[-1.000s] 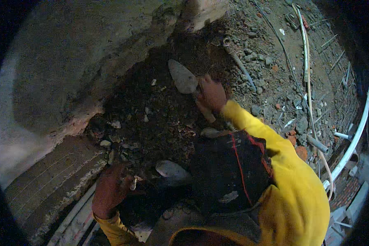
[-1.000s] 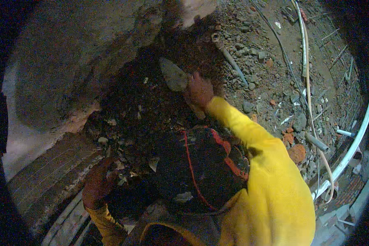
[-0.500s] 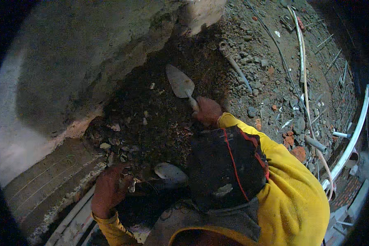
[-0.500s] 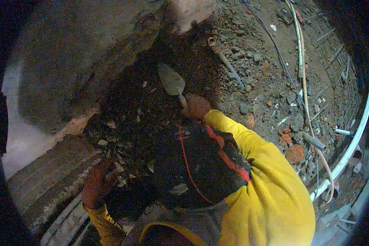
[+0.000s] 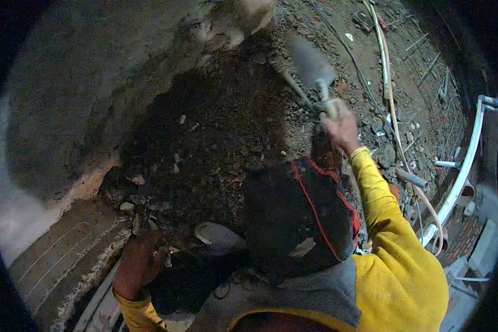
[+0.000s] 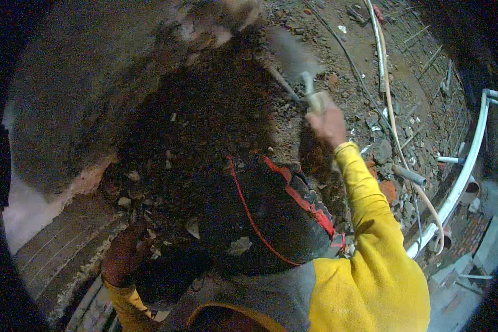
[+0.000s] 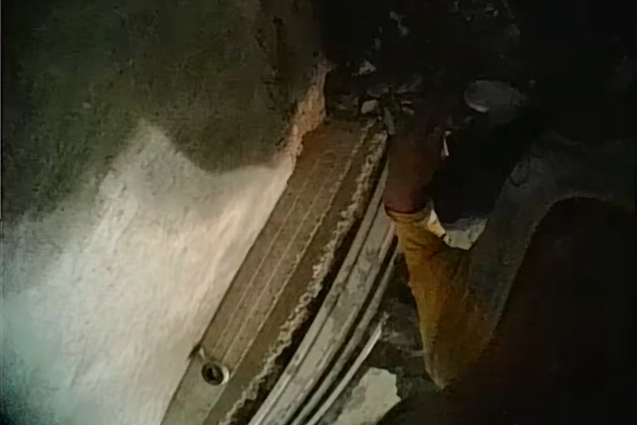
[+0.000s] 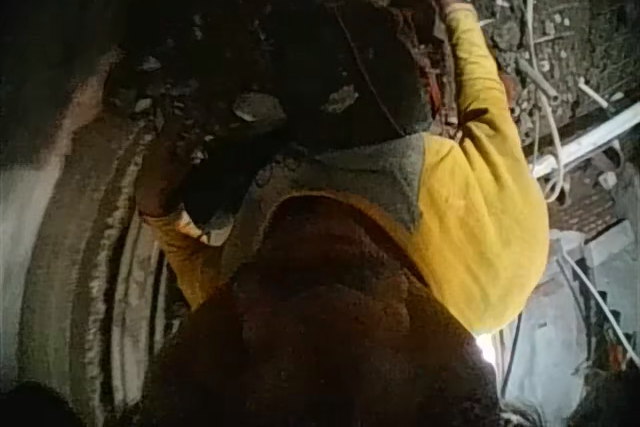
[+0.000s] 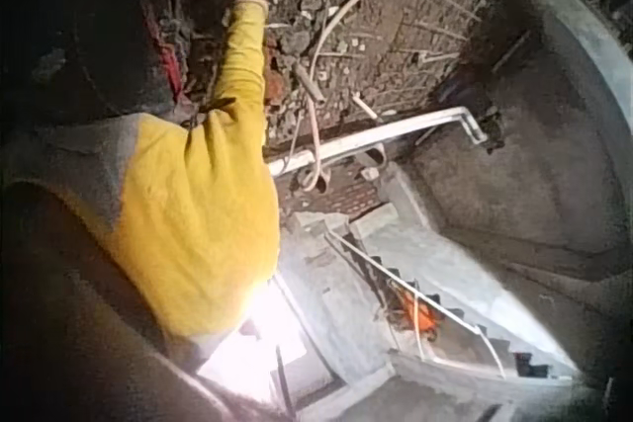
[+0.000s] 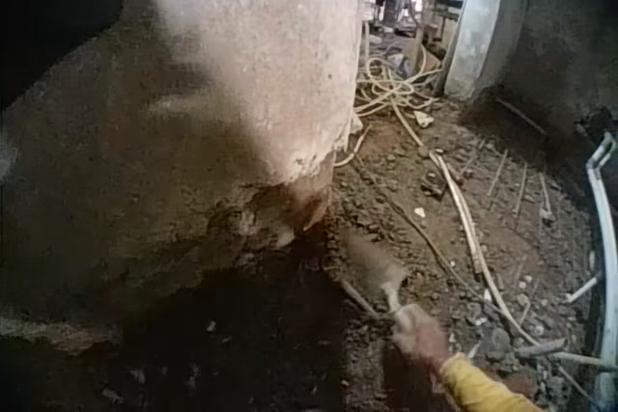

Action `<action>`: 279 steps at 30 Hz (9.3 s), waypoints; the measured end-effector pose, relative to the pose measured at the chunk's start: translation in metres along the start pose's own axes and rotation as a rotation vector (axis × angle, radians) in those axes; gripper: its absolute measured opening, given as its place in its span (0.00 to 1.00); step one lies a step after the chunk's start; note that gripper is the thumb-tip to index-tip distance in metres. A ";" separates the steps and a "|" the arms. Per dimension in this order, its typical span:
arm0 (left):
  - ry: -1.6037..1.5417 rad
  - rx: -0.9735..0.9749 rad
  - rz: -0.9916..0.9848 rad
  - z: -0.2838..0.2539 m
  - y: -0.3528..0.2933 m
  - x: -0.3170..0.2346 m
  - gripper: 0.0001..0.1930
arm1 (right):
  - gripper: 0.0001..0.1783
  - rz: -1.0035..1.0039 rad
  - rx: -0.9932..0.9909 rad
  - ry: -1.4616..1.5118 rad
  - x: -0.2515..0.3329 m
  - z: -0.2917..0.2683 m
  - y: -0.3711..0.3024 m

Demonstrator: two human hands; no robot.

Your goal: Chipping and cleaning debris from a wall base during renovation using an adze and trowel.

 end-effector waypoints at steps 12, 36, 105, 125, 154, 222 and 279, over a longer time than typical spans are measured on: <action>-0.084 0.231 0.124 0.024 0.020 -0.002 0.23 | 0.22 0.103 0.223 -0.314 -0.077 0.027 0.004; -0.064 0.277 0.160 0.026 0.046 -0.024 0.26 | 0.17 0.394 -0.060 -0.225 -0.102 -0.014 -0.074; -0.040 0.040 0.147 0.000 0.040 -0.025 0.18 | 0.20 0.184 0.426 -0.400 0.018 0.057 -0.062; 0.015 -0.021 0.120 -0.007 0.011 -0.024 0.17 | 0.21 0.144 0.660 -0.474 0.030 0.057 -0.067; 0.038 -0.059 0.116 -0.006 0.009 -0.029 0.18 | 0.20 -0.024 0.530 -0.123 -0.029 0.094 -0.073; -0.270 -0.120 -0.534 0.024 -0.096 0.044 0.18 | 0.17 -1.408 1.348 -0.626 0.192 0.284 -0.070; -0.148 -0.481 -0.391 0.209 0.074 0.240 0.38 | 0.25 -0.187 1.219 -0.364 0.060 0.203 -0.101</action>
Point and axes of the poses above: each hand's wrist, its own y-axis towards the middle knuckle, its own z-axis out of the palm, x = y × z, the point moved 7 cm from there along y, towards the middle knuckle, and after that the axes turned 5 degrees about -y, right-handed, at the moved point
